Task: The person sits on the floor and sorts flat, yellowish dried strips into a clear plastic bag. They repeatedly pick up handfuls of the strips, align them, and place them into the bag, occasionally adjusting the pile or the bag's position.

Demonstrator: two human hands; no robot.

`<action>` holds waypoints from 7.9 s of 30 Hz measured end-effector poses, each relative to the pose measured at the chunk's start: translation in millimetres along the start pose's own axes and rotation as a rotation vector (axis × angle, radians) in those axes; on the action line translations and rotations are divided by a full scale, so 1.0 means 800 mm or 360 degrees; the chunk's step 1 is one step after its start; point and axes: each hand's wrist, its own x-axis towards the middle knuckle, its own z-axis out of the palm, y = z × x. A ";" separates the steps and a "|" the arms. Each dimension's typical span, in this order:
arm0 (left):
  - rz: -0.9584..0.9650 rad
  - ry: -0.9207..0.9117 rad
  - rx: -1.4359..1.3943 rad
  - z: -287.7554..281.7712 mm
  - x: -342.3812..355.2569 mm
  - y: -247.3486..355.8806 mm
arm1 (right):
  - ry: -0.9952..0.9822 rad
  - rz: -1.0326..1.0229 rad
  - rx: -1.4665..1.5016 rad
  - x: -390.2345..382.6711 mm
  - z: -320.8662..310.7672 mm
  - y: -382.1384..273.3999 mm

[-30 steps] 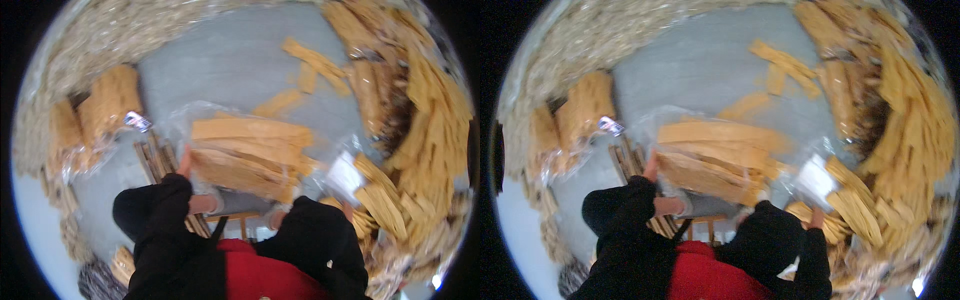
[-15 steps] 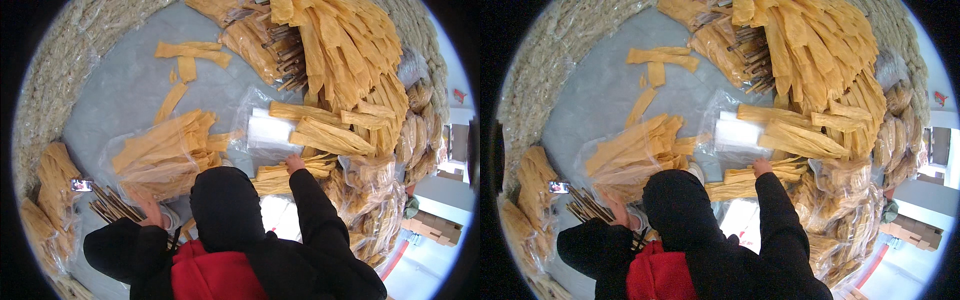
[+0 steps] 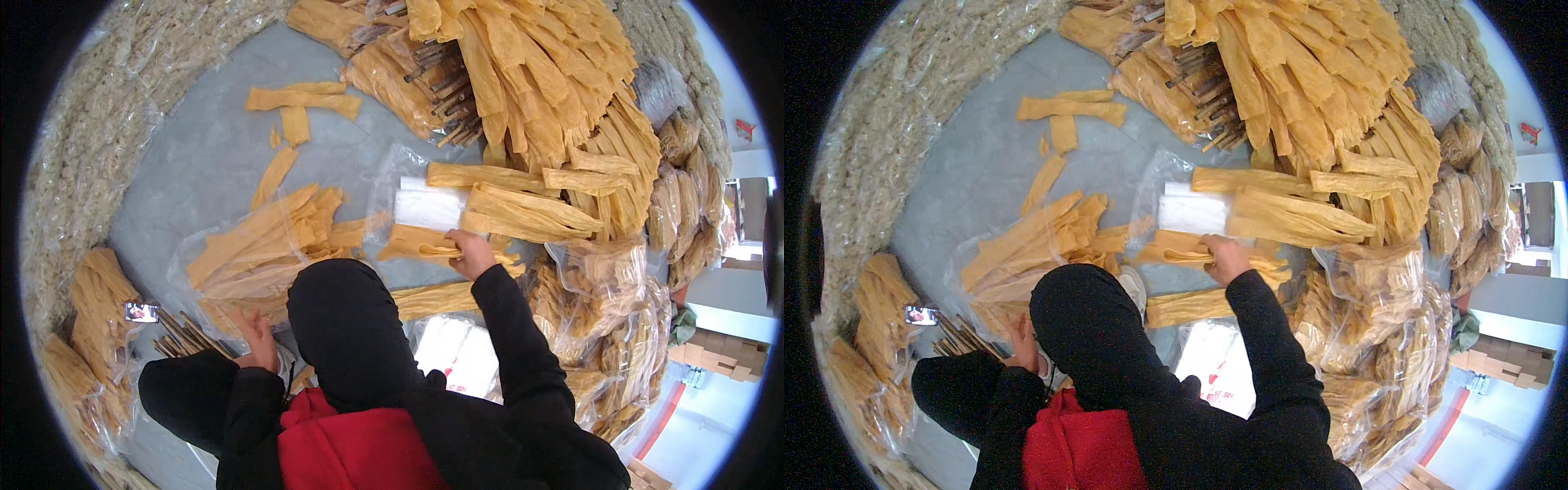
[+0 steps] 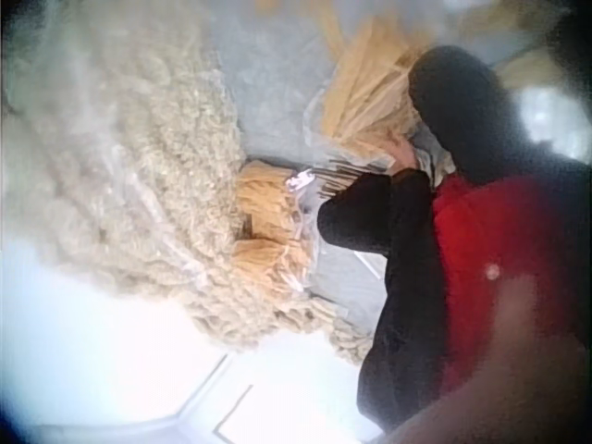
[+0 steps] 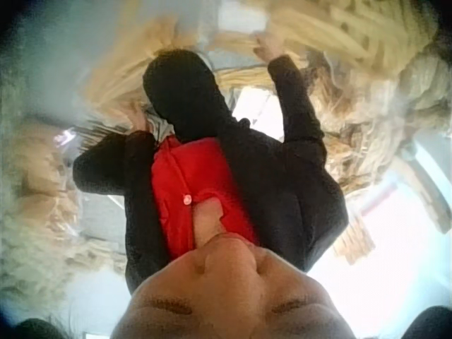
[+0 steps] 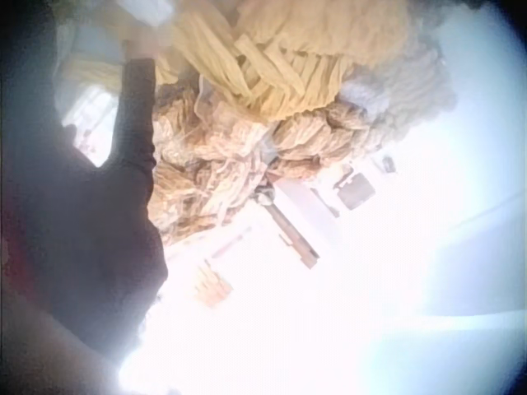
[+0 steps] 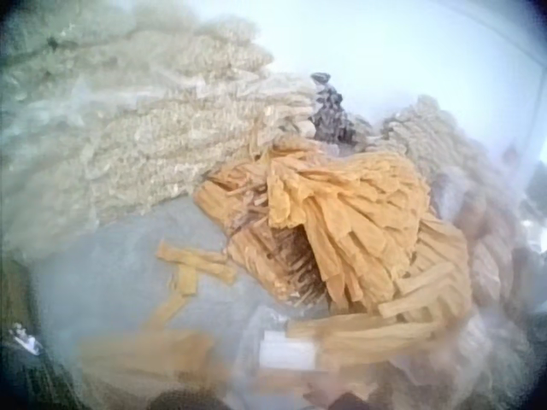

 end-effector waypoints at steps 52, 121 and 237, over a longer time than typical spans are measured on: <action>-0.0049 -0.0426 -0.0044 -0.005 -0.004 -0.020 | -0.0396 0.0411 -0.0448 0.035 0.198 0.067; 0.0576 -0.0333 0.0133 0.094 0.059 0.121 | -0.1481 -0.0264 -0.0065 0.268 0.215 -0.130; -0.0454 -0.0075 -0.0336 0.075 0.041 0.088 | -0.0733 -0.0070 0.0238 0.086 0.034 -0.059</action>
